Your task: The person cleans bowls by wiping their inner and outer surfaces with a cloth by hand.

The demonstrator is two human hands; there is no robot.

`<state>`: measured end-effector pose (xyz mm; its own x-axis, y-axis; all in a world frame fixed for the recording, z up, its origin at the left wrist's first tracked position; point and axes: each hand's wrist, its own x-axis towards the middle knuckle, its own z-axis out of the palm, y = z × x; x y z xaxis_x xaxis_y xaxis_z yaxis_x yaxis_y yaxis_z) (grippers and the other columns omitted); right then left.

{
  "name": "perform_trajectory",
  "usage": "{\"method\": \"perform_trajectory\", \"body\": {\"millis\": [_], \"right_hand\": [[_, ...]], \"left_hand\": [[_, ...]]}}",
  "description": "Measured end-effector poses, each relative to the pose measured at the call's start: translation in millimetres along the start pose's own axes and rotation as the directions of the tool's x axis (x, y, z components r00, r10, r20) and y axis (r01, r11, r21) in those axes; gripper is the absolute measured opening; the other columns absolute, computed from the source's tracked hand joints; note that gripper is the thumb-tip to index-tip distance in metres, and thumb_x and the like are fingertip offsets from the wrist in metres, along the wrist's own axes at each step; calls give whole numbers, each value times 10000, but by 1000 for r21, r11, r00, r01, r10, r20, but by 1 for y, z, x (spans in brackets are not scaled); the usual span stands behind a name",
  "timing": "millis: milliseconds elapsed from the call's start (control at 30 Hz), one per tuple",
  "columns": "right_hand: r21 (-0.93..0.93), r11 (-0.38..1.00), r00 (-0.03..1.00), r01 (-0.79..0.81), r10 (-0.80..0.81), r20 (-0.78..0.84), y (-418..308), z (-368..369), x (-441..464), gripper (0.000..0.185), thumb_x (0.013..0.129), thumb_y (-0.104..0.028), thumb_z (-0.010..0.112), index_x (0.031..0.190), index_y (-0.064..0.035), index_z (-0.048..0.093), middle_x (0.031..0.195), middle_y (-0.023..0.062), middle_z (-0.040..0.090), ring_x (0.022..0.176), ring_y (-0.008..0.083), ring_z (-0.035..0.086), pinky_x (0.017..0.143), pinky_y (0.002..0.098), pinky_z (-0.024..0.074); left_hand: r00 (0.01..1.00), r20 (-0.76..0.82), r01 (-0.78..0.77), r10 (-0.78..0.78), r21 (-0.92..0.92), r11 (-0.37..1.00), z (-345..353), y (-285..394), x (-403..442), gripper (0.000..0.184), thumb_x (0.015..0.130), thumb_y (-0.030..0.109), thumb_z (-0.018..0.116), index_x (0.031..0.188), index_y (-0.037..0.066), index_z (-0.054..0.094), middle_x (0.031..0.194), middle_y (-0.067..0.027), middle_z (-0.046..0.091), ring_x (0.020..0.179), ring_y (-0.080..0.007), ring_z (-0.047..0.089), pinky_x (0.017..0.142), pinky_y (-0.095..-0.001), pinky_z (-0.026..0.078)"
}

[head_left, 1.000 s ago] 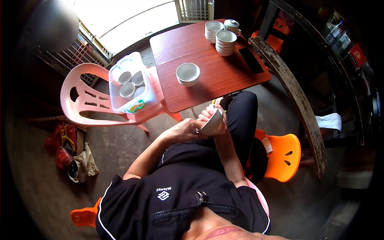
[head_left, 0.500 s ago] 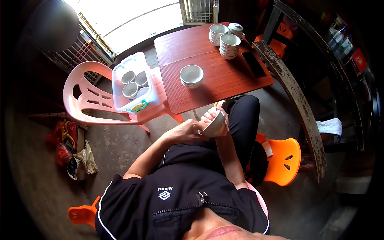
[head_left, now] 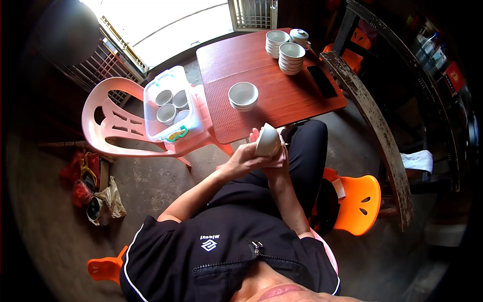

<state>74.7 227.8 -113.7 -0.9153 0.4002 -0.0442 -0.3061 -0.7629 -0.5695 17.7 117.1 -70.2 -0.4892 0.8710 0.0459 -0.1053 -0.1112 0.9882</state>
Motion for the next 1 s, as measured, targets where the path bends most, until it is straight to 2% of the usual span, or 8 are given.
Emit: {"method": "perform_trajectory", "body": {"millis": [67, 133, 233, 300, 433, 633, 800, 1000], "right_hand": [[504, 827, 968, -248, 200, 148, 9, -13, 3, 526, 953, -436, 411, 1265, -15, 465, 1286, 221, 494, 1231, 383, 448, 1051, 450, 363], [332, 931, 987, -153, 161, 4, 1, 16, -9, 522, 985, -464, 328, 1223, -33, 501, 1163, 130, 571, 1091, 225, 545, 951, 357, 427], [-139, 984, 983, 116, -134, -128, 20, 19, -13, 341, 1018, -350, 365, 1109, -53, 507, 978, 14, 534, 853, 81, 499, 736, 232, 426], [-536, 817, 970, 214, -244, 16, 19, 11, -13, 375, 1026, -326, 344, 1190, -8, 457, 1011, 30, 517, 892, 79, 483, 779, 234, 422], [-301, 919, 961, 256, -276, -27, 2, 3, 7, 457, 1026, -282, 333, 1368, 21, 359, 1354, 151, 467, 1088, 166, 527, 949, 287, 398], [-456, 862, 965, 220, -261, -28, 24, -22, 2, 418, 1018, -197, 377, 1362, 40, 358, 1268, 117, 489, 1118, 142, 470, 970, 279, 361], [-761, 327, 788, 561, -492, 370, 1, 8, -1, 443, 1003, -142, 381, 1381, 72, 296, 1400, 183, 389, 1281, 228, 369, 1066, 320, 280], [-474, 787, 918, 395, -327, 223, -10, 8, -2, 342, 984, -182, 419, 1251, 30, 438, 1321, 156, 446, 1226, 221, 426, 1054, 349, 300]], "left_hand": [[996, -77, -8, 38, 364, 931, -1, -6, -1, 251, 857, 109, 666, 1040, -42, 589, 960, -43, 650, 920, -101, 579, 781, -273, 473], [990, -141, 91, 4, 660, 746, -5, -18, 4, 276, 850, 90, 664, 1072, -46, 571, 984, -94, 654, 914, -110, 576, 793, -276, 472], [917, -176, -313, 359, 243, 918, -1, -18, 10, 277, 874, 84, 632, 1113, -34, 555, 892, -36, 658, 780, -115, 590, 660, -298, 493], [983, -158, -81, 99, 120, 990, -2, 4, 5, 261, 905, 90, 603, 1132, -29, 549, 951, -27, 618, 835, -73, 559, 703, -242, 481], [997, -62, -55, 49, -109, 992, -4, -10, -1, 274, 907, 97, 609, 1151, -19, 557, 936, -14, 629, 787, -44, 556, 659, -209, 470], [962, -266, -18, -68, -310, 951, 4, 4, -1, 196, 917, 138, 583, 1046, -8, 564, 795, -20, 599, 624, -60, 514, 524, -204, 418], [964, -260, -72, -62, -474, 877, -2, 19, 1, 224, 909, 149, 567, 1045, -26, 534, 724, -82, 575, 505, -123, 502, 436, -258, 417], [948, -314, -92, -53, -430, 898, -17, 25, -2, 359, 884, 128, 601, 1199, -28, 522, 1048, -115, 637, 945, -192, 614, 827, -353, 502]]}}
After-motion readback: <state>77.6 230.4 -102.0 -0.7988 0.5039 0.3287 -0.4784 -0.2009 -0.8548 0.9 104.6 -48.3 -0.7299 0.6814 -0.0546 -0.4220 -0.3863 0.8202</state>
